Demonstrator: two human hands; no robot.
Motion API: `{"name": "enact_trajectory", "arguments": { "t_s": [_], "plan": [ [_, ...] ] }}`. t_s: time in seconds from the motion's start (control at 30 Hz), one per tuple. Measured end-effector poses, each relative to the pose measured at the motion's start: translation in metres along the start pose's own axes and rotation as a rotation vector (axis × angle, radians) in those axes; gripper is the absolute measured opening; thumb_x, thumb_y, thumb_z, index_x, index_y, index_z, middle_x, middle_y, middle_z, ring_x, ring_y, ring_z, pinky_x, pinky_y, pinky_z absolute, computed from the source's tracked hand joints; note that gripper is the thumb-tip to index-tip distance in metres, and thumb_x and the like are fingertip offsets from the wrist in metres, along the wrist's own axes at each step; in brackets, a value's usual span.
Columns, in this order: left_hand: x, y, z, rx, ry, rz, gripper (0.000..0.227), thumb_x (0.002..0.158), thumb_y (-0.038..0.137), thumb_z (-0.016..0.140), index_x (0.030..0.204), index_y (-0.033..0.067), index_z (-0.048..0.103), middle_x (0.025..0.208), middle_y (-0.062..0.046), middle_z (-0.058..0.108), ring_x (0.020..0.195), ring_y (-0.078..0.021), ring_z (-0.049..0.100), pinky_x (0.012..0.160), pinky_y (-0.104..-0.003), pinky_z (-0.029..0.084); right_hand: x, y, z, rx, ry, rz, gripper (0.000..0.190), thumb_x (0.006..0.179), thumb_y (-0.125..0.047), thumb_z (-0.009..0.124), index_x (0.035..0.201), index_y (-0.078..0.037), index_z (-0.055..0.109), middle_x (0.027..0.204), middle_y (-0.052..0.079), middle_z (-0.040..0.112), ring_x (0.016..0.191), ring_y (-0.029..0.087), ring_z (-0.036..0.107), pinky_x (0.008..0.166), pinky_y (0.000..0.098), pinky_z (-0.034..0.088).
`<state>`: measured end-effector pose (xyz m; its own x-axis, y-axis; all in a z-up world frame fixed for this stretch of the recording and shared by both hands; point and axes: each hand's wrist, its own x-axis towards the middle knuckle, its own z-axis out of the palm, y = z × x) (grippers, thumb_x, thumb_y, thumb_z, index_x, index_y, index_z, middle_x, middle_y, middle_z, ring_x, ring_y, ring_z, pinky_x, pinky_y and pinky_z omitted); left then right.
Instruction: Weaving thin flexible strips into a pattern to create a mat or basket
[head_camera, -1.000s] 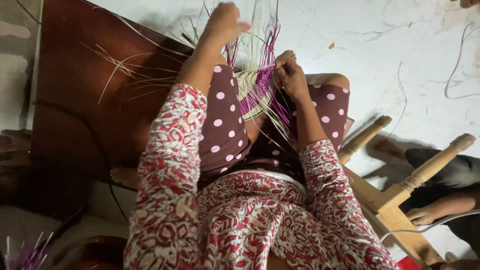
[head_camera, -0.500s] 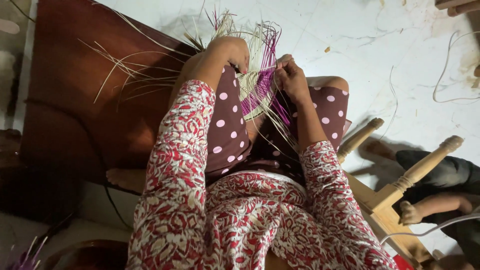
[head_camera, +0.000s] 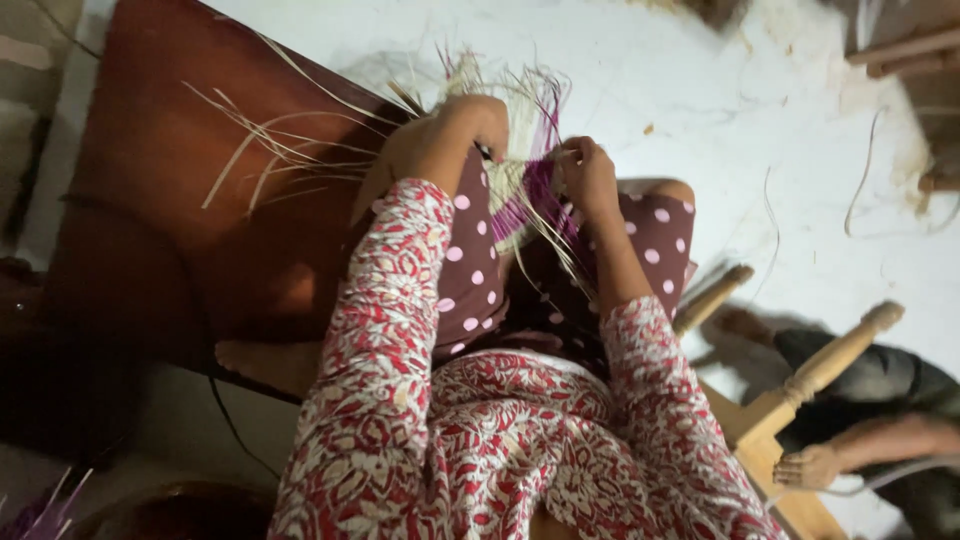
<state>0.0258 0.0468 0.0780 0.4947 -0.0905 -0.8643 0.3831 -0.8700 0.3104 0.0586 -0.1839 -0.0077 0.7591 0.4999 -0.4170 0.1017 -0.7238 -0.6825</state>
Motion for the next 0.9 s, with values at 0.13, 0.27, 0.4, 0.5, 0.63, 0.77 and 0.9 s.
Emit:
{"name": "enact_trajectory", "arguments": {
  "t_s": [0.13, 0.27, 0.4, 0.5, 0.63, 0.77, 0.9],
  "plan": [
    [0.092, -0.028, 0.03, -0.047, 0.094, 0.046, 0.043, 0.084, 0.029, 0.073, 0.119, 0.004, 0.07, 0.127, -0.015, 0.067, 0.12, -0.0364, 0.061, 0.106, -0.059, 0.04, 0.006, -0.036, 0.026, -0.268, 0.166, -0.223, 0.022, 0.091, -0.015, 0.064, 0.112, -0.014, 0.068, 0.11, 0.009, 0.055, 0.087, 0.032, 0.068, 0.081, 0.0458, 0.057],
    [0.128, -0.038, 0.044, -0.14, 0.168, 0.095, 0.041, 0.081, 0.018, 0.068, 0.116, -0.0027, 0.071, 0.118, -0.027, 0.07, 0.115, -0.0456, 0.064, 0.095, -0.063, 0.05, 0.011, -0.051, 0.042, -0.624, -0.006, -0.47, 0.016, 0.084, -0.02, 0.066, 0.095, -0.011, 0.074, 0.086, 0.013, 0.068, 0.086, 0.038, 0.072, 0.079, 0.0513, 0.059],
    [0.078, -0.026, 0.027, -0.048, 0.156, 0.078, 0.044, 0.084, 0.014, 0.06, 0.124, -0.0023, 0.067, 0.127, -0.024, 0.067, 0.124, -0.0419, 0.061, 0.096, -0.063, 0.051, -0.025, -0.109, 0.021, -0.58, -0.083, -0.34, 0.028, 0.09, -0.033, 0.066, 0.097, -0.007, 0.074, 0.089, 0.018, 0.071, 0.085, 0.042, 0.072, 0.076, 0.0547, 0.059],
    [0.074, -0.021, 0.026, -0.107, 0.152, 0.066, 0.044, 0.083, 0.015, 0.062, 0.124, -0.001, 0.068, 0.127, -0.024, 0.067, 0.123, -0.0424, 0.061, 0.097, -0.064, 0.051, -0.023, -0.11, 0.027, -0.656, -0.158, -0.182, 0.037, 0.093, -0.046, 0.066, 0.104, -0.011, 0.073, 0.098, 0.014, 0.07, 0.095, 0.039, 0.072, 0.083, 0.0541, 0.058],
    [0.09, -0.023, 0.029, -0.105, 0.127, 0.062, 0.048, 0.086, 0.012, 0.058, 0.13, -0.0049, 0.063, 0.133, -0.026, 0.063, 0.129, -0.0436, 0.056, 0.101, -0.064, 0.048, -0.019, -0.107, 0.036, -0.766, -0.131, -0.105, 0.038, 0.094, -0.045, 0.064, 0.103, -0.009, 0.074, 0.096, 0.014, 0.07, 0.095, 0.038, 0.073, 0.082, 0.0521, 0.059],
    [0.082, -0.021, 0.029, -0.087, 0.122, 0.073, 0.048, 0.086, 0.013, 0.059, 0.129, -0.0075, 0.063, 0.133, -0.027, 0.063, 0.13, -0.0436, 0.055, 0.103, -0.063, 0.047, -0.027, -0.122, 0.03, -0.767, -0.168, -0.102, 0.038, 0.096, -0.035, 0.057, 0.096, -0.003, 0.077, 0.094, 0.017, 0.072, 0.095, 0.043, 0.073, 0.082, 0.0538, 0.058],
    [0.093, -0.025, 0.032, -0.046, 0.129, 0.091, 0.043, 0.083, 0.017, 0.069, 0.121, -0.0021, 0.069, 0.124, -0.022, 0.069, 0.123, -0.0392, 0.062, 0.098, -0.059, 0.052, 0.006, -0.069, 0.035, -0.597, -0.229, -0.078, 0.04, 0.094, -0.038, 0.055, 0.093, -0.005, 0.077, 0.089, 0.022, 0.074, 0.092, 0.046, 0.072, 0.083, 0.057, 0.056]
  ]
}}
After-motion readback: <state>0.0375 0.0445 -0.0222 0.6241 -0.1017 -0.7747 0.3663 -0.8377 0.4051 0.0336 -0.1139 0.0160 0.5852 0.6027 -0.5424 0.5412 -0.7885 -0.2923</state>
